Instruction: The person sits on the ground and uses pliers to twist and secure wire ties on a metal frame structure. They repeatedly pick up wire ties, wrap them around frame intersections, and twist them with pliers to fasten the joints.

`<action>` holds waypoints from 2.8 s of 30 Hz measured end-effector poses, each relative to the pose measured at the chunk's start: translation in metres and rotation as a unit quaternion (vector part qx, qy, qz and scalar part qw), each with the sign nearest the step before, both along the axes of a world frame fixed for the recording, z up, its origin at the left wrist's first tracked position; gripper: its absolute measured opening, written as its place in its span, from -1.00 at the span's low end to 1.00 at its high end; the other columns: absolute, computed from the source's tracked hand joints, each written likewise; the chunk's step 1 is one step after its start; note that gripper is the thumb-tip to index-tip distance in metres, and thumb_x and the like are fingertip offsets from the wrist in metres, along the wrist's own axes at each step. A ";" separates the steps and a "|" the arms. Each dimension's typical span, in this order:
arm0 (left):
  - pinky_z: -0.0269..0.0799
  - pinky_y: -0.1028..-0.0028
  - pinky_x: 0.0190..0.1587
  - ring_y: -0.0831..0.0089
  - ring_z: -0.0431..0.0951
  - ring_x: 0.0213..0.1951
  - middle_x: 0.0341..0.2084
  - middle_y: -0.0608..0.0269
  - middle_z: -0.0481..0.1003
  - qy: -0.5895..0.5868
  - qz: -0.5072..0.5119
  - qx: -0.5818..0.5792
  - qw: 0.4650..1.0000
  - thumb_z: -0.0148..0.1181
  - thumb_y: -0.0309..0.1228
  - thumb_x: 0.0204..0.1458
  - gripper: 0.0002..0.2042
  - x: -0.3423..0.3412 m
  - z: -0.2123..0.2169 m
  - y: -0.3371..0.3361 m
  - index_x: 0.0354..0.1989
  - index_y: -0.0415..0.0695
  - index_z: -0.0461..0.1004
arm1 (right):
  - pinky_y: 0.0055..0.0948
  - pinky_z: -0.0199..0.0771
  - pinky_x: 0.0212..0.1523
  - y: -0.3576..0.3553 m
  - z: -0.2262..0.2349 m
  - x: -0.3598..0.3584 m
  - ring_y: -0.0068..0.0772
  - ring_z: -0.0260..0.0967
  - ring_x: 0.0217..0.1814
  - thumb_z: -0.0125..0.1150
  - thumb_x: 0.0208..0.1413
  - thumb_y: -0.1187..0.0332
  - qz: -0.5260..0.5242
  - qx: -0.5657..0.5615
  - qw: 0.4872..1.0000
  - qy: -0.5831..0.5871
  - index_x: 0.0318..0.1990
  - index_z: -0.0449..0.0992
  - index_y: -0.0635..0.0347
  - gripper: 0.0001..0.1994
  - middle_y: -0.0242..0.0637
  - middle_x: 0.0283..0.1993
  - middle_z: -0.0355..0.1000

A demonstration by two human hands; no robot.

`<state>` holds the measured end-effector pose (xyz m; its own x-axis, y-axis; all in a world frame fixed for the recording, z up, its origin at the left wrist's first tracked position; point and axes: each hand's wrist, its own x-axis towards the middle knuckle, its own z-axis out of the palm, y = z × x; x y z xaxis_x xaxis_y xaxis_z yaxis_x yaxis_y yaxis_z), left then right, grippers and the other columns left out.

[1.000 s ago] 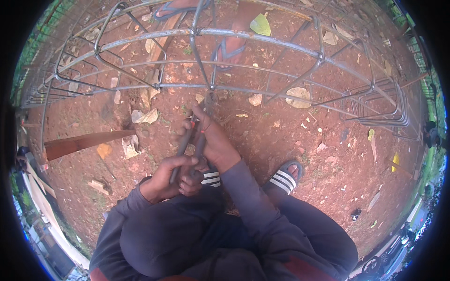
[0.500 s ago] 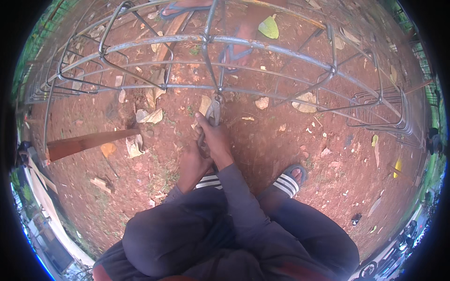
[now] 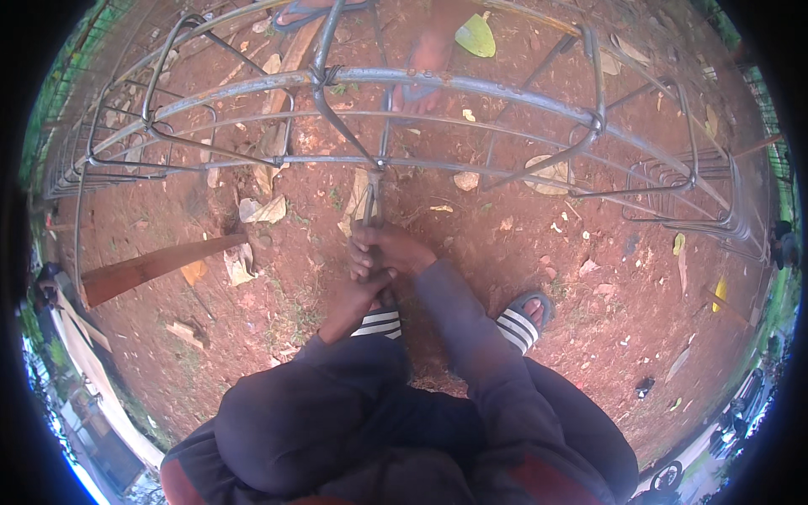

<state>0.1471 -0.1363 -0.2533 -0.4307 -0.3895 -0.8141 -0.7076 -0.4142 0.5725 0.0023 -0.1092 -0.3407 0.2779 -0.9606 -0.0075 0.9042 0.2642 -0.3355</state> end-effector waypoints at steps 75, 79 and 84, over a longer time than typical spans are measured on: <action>0.45 0.51 -0.42 0.52 0.55 -0.49 -0.45 0.24 0.58 0.192 0.320 -0.059 0.926 0.17 -0.44 0.28 -0.77 -0.001 -0.046 -0.052 -0.01 -0.35 0.59 | -0.44 0.54 0.06 0.017 0.086 0.019 -0.47 0.60 -0.02 0.32 0.25 0.43 -0.168 0.217 0.821 0.501 0.02 0.57 0.23 -0.78 -0.26 -0.10 0.64; 0.46 0.50 -0.38 0.49 0.56 -0.35 -0.33 0.27 0.51 0.237 0.459 0.188 0.835 0.10 -0.43 0.33 -0.70 0.002 -0.067 -0.067 0.17 -0.28 0.43 | -0.18 0.59 -0.08 0.039 0.086 0.028 0.00 0.57 -0.12 0.35 0.13 0.42 -0.227 -0.074 0.638 0.732 -0.07 0.56 0.10 -0.79 -0.28 -0.14 0.58; 0.21 0.67 -0.49 0.66 0.23 -0.47 -0.35 0.38 0.35 0.332 0.422 0.278 0.796 0.00 -0.45 0.39 -0.60 0.000 -0.055 -0.059 0.38 -0.12 0.22 | -0.17 0.58 -0.10 0.055 0.075 0.016 -0.03 0.53 -0.13 0.36 0.04 0.45 -0.228 -0.171 0.577 0.765 -0.10 0.51 0.07 -0.74 -0.30 -0.17 0.54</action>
